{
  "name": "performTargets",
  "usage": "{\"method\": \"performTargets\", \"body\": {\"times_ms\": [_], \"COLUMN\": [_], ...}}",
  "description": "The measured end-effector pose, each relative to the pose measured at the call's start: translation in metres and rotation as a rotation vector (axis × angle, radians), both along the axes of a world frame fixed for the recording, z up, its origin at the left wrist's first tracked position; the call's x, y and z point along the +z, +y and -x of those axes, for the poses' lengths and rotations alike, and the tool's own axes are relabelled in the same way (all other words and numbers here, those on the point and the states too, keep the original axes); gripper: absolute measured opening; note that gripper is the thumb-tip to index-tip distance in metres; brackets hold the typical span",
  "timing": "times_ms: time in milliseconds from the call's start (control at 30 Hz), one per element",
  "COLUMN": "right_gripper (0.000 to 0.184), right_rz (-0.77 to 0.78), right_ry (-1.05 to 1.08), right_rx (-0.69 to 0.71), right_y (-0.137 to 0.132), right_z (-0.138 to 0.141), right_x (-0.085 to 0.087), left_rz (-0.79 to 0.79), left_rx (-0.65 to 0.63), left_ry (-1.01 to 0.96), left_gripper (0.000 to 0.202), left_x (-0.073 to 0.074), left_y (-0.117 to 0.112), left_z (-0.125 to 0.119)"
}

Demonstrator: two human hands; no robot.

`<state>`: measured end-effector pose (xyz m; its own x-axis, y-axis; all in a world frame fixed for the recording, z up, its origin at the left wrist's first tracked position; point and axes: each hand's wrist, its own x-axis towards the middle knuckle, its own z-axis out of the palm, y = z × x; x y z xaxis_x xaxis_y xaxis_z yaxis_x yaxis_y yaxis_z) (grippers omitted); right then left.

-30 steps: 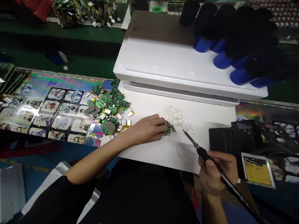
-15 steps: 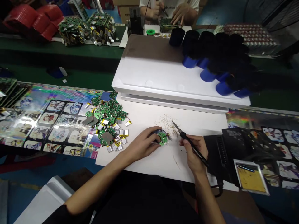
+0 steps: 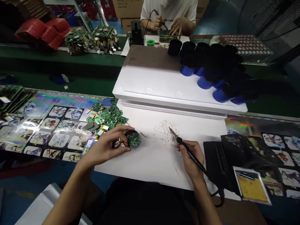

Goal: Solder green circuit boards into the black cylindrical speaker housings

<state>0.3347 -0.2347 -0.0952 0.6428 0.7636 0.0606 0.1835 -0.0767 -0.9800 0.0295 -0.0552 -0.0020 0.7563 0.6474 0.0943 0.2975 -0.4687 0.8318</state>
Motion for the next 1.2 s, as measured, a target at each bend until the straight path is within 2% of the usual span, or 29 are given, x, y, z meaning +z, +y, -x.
{"method": "performTargets", "body": {"times_ms": [133, 233, 300, 400, 533, 633, 733, 800, 867, 933, 1000, 1100, 1167, 1200], "right_gripper": [0.028, 0.034, 0.037, 0.043, 0.047, 0.048, 0.046, 0.045, 0.044, 0.045, 0.045, 0.043, 0.043, 0.043], "right_rz": [-0.077, -0.099, -0.082, -0.072, -0.067, -0.072, -0.075, -0.058, -0.029, -0.009, -0.008, -0.011, -0.004, -0.005], "right_ry": [0.005, 0.020, 0.023, 0.033, 0.042, 0.029, 0.020, -0.011, -0.063, -0.092, -0.094, -0.121, -0.171, -0.197], "right_rx": [-0.104, -0.141, -0.151, -0.156, -0.165, -0.174, -0.172, -0.176, -0.182, -0.170, -0.153, -0.164, -0.181, -0.183], "right_y": [0.001, 0.003, 0.004, 0.005, 0.007, 0.007, 0.007, 0.005, 0.003, 0.001, 0.000, 0.000, 0.000, -0.001], "right_z": [0.000, -0.001, -0.002, -0.003, -0.002, -0.002, -0.003, -0.002, 0.001, 0.005, 0.010, 0.012, 0.010, 0.009], "right_x": [0.005, 0.006, 0.005, 0.004, 0.007, 0.008, 0.002, -0.003, -0.006, -0.006, -0.003, 0.001, 0.000, -0.001], "left_rz": [-0.038, -0.054, -0.074, -0.069, -0.088, -0.100, -0.125, -0.162, -0.238, -0.345, -0.422, -0.375, -0.387, -0.417], "left_rx": [0.199, 0.411, 0.561, 0.703, 0.826, 0.847, 0.861, 0.884, 0.896, 0.846, 0.689, 0.258, -0.016, -0.104], "left_ry": [-0.205, -0.388, -0.428, -0.369, -0.137, -0.061, -0.020, -0.020, -0.066, -0.170, -0.266, -0.181, -0.122, -0.091], "left_gripper": [0.019, 0.025, 0.032, 0.042, 0.032, 0.028, 0.034, 0.036, 0.035, 0.031, 0.026, 0.024, 0.031, 0.040], "left_x": [0.005, 0.001, -0.004, -0.014, -0.028, -0.036, -0.036, -0.029, -0.015, 0.005, 0.030, 0.061, 0.070, 0.071], "left_y": [0.035, 0.071, 0.101, 0.149, 0.200, 0.218, 0.223, 0.221, 0.217, 0.208, 0.196, 0.175, 0.162, 0.157], "left_z": [0.020, 0.031, 0.035, 0.036, 0.027, 0.020, 0.015, 0.009, -0.004, -0.026, -0.057, -0.115, -0.157, -0.177]}}
